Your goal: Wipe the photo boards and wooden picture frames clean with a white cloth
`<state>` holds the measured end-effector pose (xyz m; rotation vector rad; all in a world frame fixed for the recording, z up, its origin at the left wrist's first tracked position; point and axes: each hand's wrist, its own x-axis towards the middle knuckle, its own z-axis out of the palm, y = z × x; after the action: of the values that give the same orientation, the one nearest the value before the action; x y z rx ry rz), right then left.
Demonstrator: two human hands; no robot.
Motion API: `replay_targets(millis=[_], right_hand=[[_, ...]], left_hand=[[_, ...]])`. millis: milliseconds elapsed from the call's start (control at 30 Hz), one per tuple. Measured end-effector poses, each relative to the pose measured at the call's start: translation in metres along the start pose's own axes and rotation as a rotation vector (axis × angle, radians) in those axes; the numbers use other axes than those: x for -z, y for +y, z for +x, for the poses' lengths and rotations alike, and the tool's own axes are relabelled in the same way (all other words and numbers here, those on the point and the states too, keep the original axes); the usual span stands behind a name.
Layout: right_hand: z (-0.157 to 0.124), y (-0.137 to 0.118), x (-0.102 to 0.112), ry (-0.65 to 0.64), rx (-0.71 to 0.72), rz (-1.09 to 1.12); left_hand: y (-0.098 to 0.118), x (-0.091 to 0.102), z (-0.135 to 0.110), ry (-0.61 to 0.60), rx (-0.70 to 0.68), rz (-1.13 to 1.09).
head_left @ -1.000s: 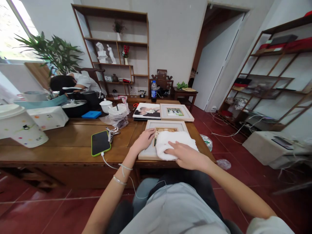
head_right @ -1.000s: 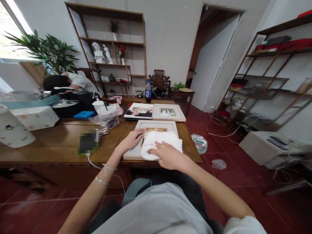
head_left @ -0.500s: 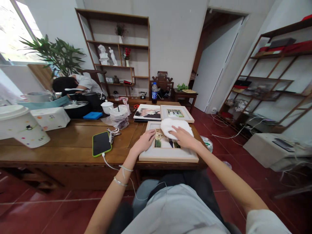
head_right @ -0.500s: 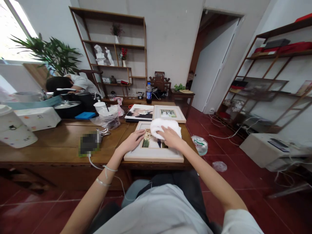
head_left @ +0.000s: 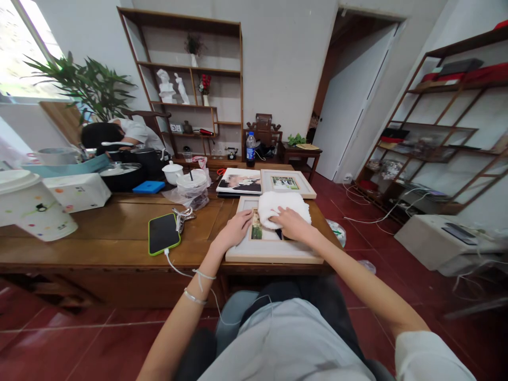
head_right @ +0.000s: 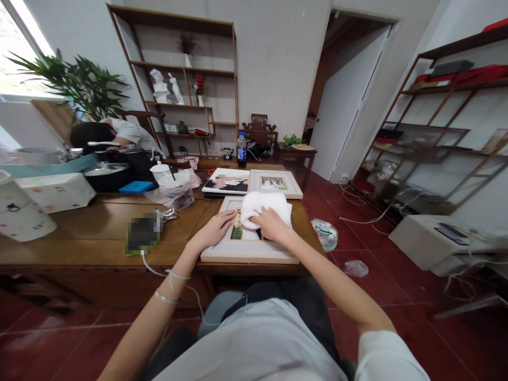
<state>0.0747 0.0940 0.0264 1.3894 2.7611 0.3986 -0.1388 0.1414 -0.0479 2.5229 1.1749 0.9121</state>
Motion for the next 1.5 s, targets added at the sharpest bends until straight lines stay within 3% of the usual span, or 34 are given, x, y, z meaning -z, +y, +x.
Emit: replay_targets(millis=[167,300,467,600,767,933,1033,1100,1300,1500], right_hand=[[-0.042,-0.042,0.033,-0.115,0.029,0.028],[-0.069,-0.067,0.059,-0.113,0.113,0.080],[-0.076,-0.075,0.062,-0.091,0.135,0.149],[-0.062,-0.058,0.033,-0.036,0.088,0.182],[-0.034,-0.013,-0.003,-0.003,0.095,0.157],[-0.006,0.029,-0.013,0.085,-0.005,0.061],[0.009,0.041,-0.016,0.159,-0.056,-0.028],[0.016,0.043,-0.018,0.136,-0.069,-0.055],[0.007,0.011,-0.009,-0.007,-0.027,-0.022],[-0.039,-0.051,0.036,-0.117,0.102,0.065]], left_hand=[[0.001,0.000,-0.001,-0.005,-0.002,0.002],[0.006,0.005,-0.002,-0.022,-0.004,0.014],[0.007,0.006,-0.002,-0.031,0.009,0.017],[0.003,0.003,-0.002,-0.021,0.010,0.024],[0.001,0.001,0.000,-0.018,-0.010,0.021],[0.000,0.001,-0.001,-0.027,0.017,0.023],[-0.001,0.001,-0.001,-0.030,0.028,0.019],[-0.001,0.001,-0.001,-0.033,0.031,0.020],[-0.005,-0.002,0.000,-0.006,0.001,0.010],[0.000,0.000,-0.001,-0.004,0.008,0.015]])
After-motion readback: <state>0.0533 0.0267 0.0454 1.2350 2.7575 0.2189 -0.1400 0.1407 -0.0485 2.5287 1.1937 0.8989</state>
